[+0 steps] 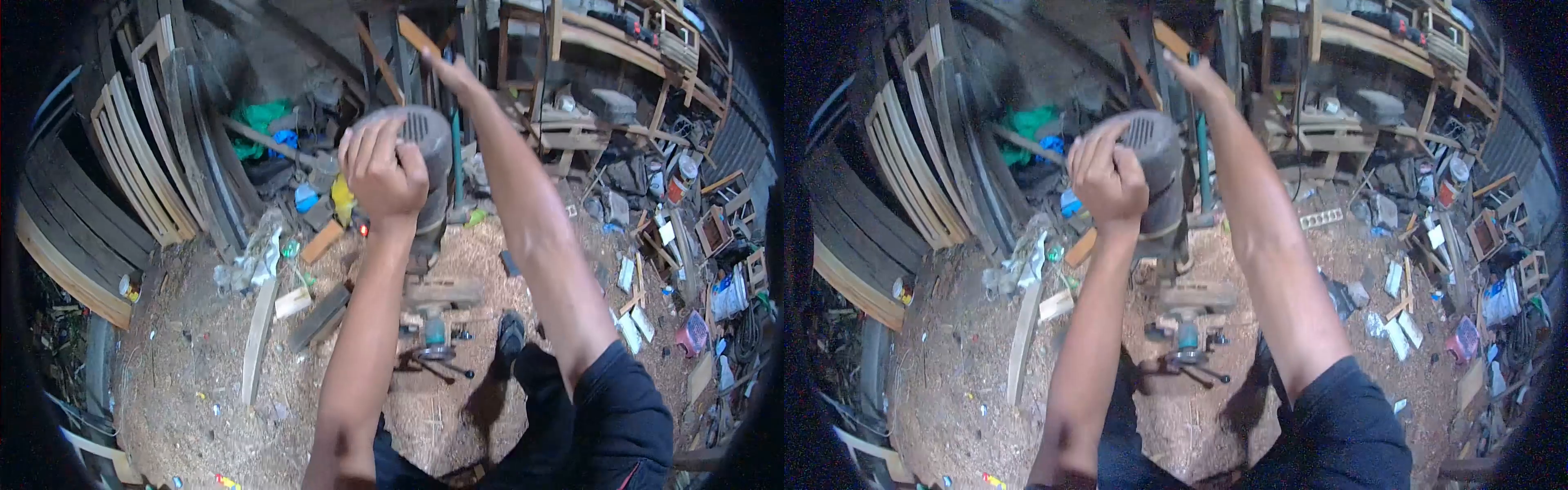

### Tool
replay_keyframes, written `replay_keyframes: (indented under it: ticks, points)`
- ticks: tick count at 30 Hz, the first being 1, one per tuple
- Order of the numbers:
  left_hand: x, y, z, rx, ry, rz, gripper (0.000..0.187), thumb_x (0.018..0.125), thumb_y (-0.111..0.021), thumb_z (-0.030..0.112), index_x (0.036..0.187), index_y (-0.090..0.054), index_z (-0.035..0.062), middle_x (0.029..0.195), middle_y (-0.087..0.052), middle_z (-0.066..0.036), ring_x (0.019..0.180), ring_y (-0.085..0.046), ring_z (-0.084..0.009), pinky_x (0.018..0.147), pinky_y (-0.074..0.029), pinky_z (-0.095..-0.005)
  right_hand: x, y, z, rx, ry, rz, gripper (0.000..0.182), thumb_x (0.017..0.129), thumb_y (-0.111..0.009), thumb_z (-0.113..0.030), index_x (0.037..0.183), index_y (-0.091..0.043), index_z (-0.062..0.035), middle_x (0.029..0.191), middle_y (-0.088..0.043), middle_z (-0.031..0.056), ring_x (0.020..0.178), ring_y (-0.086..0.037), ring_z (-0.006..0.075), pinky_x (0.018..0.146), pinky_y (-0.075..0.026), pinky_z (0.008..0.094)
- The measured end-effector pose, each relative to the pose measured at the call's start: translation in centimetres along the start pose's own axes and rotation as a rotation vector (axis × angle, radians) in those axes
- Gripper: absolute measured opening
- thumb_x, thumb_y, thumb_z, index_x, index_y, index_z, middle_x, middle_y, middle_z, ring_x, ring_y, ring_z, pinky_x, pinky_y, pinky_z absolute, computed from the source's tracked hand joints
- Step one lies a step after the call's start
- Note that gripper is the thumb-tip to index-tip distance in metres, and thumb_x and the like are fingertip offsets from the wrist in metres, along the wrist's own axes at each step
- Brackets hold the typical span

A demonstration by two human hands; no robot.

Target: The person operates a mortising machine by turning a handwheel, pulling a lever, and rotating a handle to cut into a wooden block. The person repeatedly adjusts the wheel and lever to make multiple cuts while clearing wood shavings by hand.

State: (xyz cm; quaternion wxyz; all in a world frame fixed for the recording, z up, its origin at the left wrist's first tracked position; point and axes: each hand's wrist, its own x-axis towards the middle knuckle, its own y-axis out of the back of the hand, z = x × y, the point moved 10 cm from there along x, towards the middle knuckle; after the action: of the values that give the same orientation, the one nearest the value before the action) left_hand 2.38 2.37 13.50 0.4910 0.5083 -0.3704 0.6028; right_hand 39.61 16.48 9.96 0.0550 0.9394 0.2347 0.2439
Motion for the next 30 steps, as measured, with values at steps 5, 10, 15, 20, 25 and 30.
replay_keyframes:
  ticks: [5, 10, 15, 20, 25, 30]
  points:
    - [-0.6, 0.2, -0.1, -0.036, -0.041, 0.089, 0.028, 0.083, -0.049, 0.015, 0.094, -0.074, 0.0082, 0.096, -0.073, -0.010, 0.092, -0.067, -0.0306, 0.097, -0.044, -0.0436, -3.9, 2.5, -4.9, 0.245, -0.143, -0.089, 0.068, 0.084, -0.066, -0.053, 0.118, -0.049, 0.0026, 0.097, -0.061, 0.0170, 0.089, -0.061, 0.0263, 0.075, -0.048, 0.0383]
    - [-1.3, 0.2, -0.3, -0.011, -0.012, 0.078, 0.026, 0.082, -0.049, 0.016, 0.088, -0.074, 0.0085, 0.093, -0.073, -0.009, 0.091, -0.067, -0.0297, 0.098, -0.044, -0.0438, -8.0, 5.8, -9.0, 0.386, -0.183, -0.140, 0.042, 0.094, -0.056, -0.045, 0.095, -0.061, -0.0032, 0.076, -0.059, 0.0099, 0.071, -0.058, 0.0216, 0.061, -0.044, 0.0347]
    - [-2.0, 0.3, -0.5, -0.006, -0.016, 0.105, 0.022, 0.080, -0.051, 0.015, 0.081, -0.072, 0.0098, 0.084, -0.071, -0.010, 0.085, -0.065, -0.0303, 0.096, -0.045, -0.0435, -13.1, 6.7, -10.2, 0.604, -0.099, -0.108, 0.038, 0.098, -0.049, -0.039, 0.079, -0.063, -0.0094, 0.062, -0.054, 0.0034, 0.052, -0.049, 0.0156, 0.049, -0.038, 0.0325]
    - [-2.3, 0.6, 0.0, -0.017, -0.042, 0.103, 0.021, 0.079, -0.051, 0.014, 0.075, -0.070, 0.0090, 0.082, -0.071, -0.010, 0.082, -0.065, -0.0300, 0.092, -0.046, -0.0419, -15.6, 8.2, -11.0, 0.665, 0.000, 0.006, 0.036, 0.097, -0.050, -0.036, 0.073, -0.059, -0.0106, 0.059, -0.050, 0.0013, 0.048, -0.044, 0.0129, 0.048, -0.034, 0.0311]
    - [-2.4, 0.4, -0.3, -0.022, -0.051, 0.109, 0.021, 0.078, -0.050, 0.014, 0.071, -0.070, 0.0089, 0.080, -0.071, -0.009, 0.081, -0.066, -0.0289, 0.089, -0.047, -0.0406, -16.8, 8.6, -10.8, 0.681, -0.009, 0.022, 0.037, 0.094, -0.052, -0.034, 0.066, -0.057, -0.0099, 0.056, -0.049, 0.0008, 0.048, -0.043, 0.0124, 0.048, -0.033, 0.0301]
    - [-2.5, 0.5, -0.3, -0.028, -0.074, 0.155, 0.022, 0.077, -0.050, 0.014, 0.070, -0.070, 0.0092, 0.081, -0.071, -0.009, 0.081, -0.066, -0.0289, 0.089, -0.047, -0.0406, -18.4, 8.9, -11.3, 0.749, 0.016, 0.001, 0.039, 0.094, -0.052, -0.034, 0.062, -0.054, -0.0105, 0.055, -0.047, -0.0004, 0.047, -0.042, 0.0113, 0.048, -0.032, 0.0282]
